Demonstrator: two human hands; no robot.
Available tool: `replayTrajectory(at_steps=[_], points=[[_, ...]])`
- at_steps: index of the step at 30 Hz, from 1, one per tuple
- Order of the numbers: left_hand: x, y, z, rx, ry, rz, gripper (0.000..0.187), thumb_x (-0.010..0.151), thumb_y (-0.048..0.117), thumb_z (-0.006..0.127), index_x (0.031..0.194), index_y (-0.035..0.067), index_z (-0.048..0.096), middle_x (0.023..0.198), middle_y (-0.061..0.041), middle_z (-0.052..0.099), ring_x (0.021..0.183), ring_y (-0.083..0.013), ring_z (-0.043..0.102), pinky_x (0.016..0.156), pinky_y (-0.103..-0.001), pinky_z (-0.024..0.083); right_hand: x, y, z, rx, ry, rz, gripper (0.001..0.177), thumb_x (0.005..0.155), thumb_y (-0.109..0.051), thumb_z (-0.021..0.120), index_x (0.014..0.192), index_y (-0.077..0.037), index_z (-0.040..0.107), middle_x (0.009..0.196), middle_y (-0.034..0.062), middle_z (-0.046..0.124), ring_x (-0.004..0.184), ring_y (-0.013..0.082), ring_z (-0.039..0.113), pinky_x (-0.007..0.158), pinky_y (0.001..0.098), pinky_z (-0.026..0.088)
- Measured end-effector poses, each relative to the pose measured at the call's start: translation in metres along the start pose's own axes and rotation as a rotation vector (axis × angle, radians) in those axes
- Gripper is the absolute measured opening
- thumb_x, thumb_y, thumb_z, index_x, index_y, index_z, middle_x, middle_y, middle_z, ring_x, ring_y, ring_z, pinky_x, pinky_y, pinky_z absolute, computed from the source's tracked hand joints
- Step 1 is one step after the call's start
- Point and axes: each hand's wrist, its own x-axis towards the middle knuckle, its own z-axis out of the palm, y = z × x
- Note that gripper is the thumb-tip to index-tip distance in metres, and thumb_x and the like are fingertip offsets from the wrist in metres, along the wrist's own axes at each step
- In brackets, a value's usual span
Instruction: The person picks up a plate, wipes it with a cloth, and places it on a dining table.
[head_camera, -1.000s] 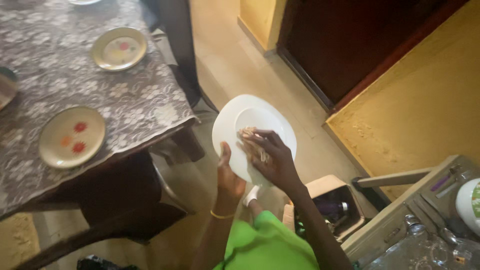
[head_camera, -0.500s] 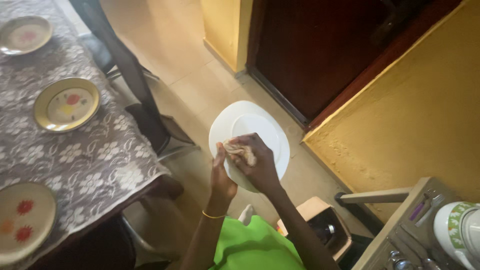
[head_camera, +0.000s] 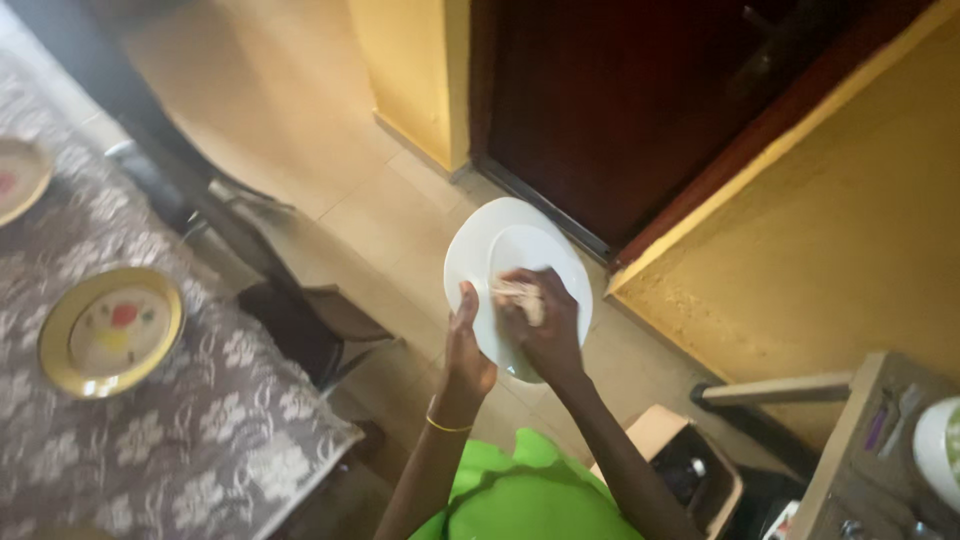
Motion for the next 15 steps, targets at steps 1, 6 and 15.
replayTrajectory(at_steps=[1, 6, 15], points=[[0.007, 0.002, -0.003, 0.012, 0.0, -0.02, 0.061, 0.106, 0.037, 0.05, 0.156, 0.003, 0.036, 0.149, -0.013, 0.051, 0.134, -0.0252, 0.05, 0.114, -0.043, 0.042, 0.012, -0.004, 0.003, 0.005, -0.013, 0.009, 0.027, 0.087, -0.016, 0.071, 0.114, -0.009, 0.07, 0.104, 0.0104, 0.07, 0.098, 0.0235, 0.071, 0.087, 0.0368, 0.056], [0.039, 0.015, 0.0, 0.175, 0.22, -0.132, 0.06, 0.104, 0.035, 0.054, 0.152, 0.008, 0.031, 0.154, -0.005, 0.048, 0.139, -0.0195, 0.049, 0.114, -0.044, 0.043, 0.086, 0.038, 0.004, -0.303, 0.259, -0.02, 0.02, 0.094, -0.017, 0.072, 0.112, -0.008, 0.071, 0.105, 0.0132, 0.071, 0.1, 0.0264, 0.07, 0.09, 0.0382, 0.054], [0.076, 0.021, -0.001, 0.105, -0.09, -0.151, 0.062, 0.105, 0.038, 0.056, 0.154, 0.006, 0.037, 0.142, -0.013, 0.053, 0.127, -0.0248, 0.056, 0.105, -0.044, 0.049, 0.034, 0.033, 0.029, -0.004, 0.164, 0.154, 0.024, 0.087, -0.013, 0.075, 0.111, -0.01, 0.07, 0.101, 0.0105, 0.073, 0.095, 0.0245, 0.072, 0.084, 0.0372, 0.058]])
